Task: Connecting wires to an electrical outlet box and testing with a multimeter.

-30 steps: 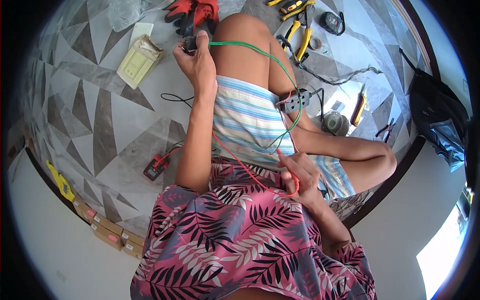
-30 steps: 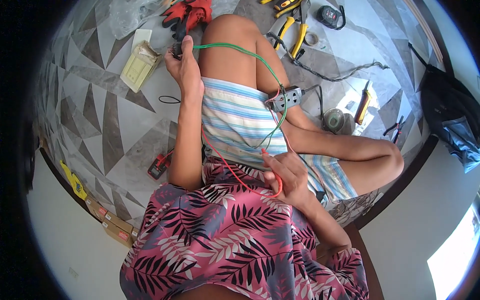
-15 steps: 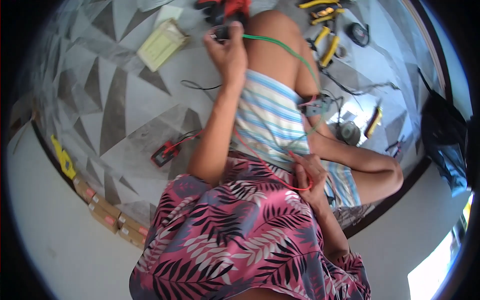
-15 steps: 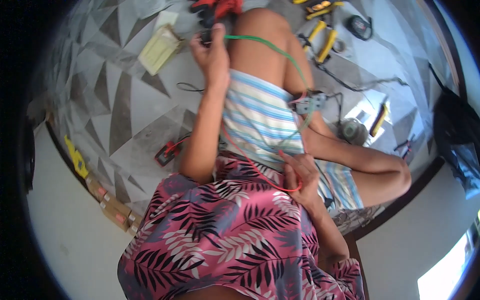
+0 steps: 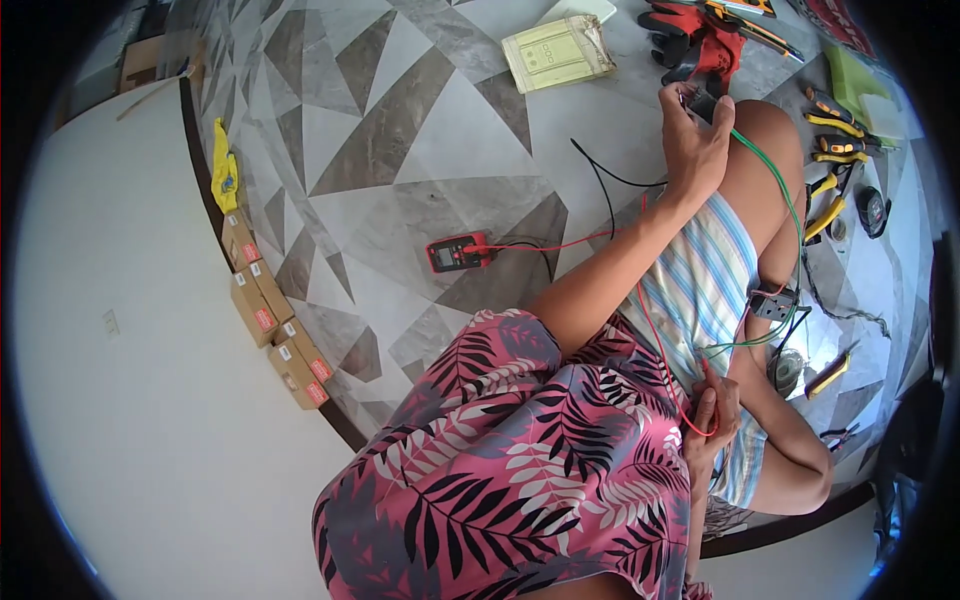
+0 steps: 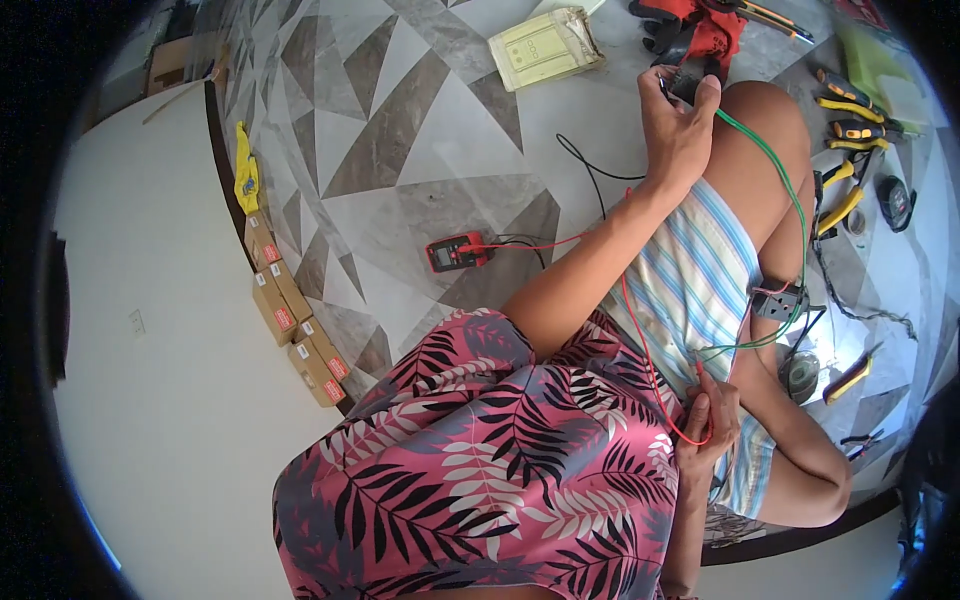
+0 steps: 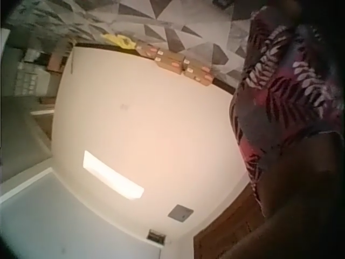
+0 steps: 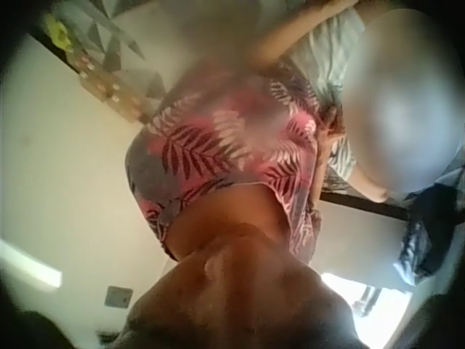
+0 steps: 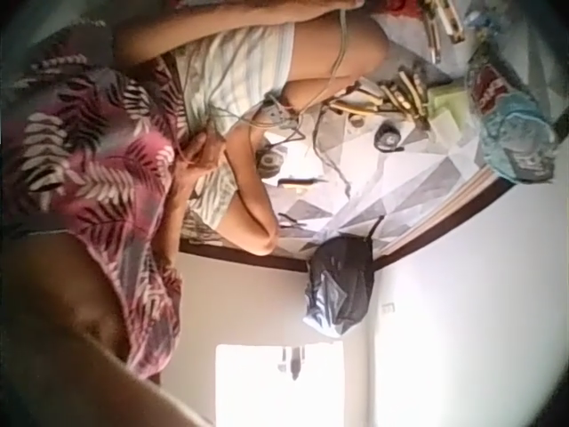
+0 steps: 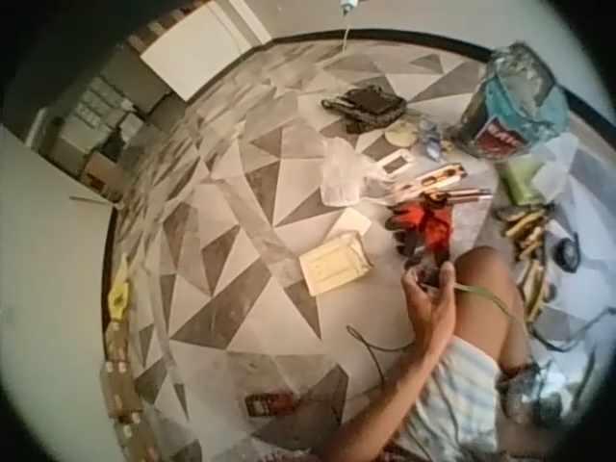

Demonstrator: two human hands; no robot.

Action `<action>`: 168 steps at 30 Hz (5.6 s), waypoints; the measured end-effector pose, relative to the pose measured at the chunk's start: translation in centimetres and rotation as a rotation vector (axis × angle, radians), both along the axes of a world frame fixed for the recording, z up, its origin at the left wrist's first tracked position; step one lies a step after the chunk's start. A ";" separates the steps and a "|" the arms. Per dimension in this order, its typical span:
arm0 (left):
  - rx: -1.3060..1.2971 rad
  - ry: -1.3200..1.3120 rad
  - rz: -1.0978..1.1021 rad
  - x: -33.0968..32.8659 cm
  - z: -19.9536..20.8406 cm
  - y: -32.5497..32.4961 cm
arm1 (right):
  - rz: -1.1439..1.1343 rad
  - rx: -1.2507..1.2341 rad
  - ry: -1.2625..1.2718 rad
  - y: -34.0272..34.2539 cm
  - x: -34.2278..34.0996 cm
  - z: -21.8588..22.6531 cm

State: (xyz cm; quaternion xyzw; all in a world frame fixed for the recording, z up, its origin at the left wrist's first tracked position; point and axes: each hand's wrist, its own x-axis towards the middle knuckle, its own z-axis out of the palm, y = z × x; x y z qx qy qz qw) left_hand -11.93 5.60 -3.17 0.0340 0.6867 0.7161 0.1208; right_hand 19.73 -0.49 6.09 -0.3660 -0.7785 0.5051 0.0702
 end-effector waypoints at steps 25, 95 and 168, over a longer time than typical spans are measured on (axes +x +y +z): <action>0.040 0.000 -0.018 0.3 -0.3 0.4 | -0.051 0.009 0.002 0.0 -0.1 0.0; 0.100 -0.063 -0.035 -0.1 -0.5 -0.4 | -0.337 -0.644 -0.401 3.2 0.3 0.8; 0.087 0.010 0.044 0.6 -1.7 1.2 | -0.217 -0.281 -0.399 2.6 -2.9 -0.7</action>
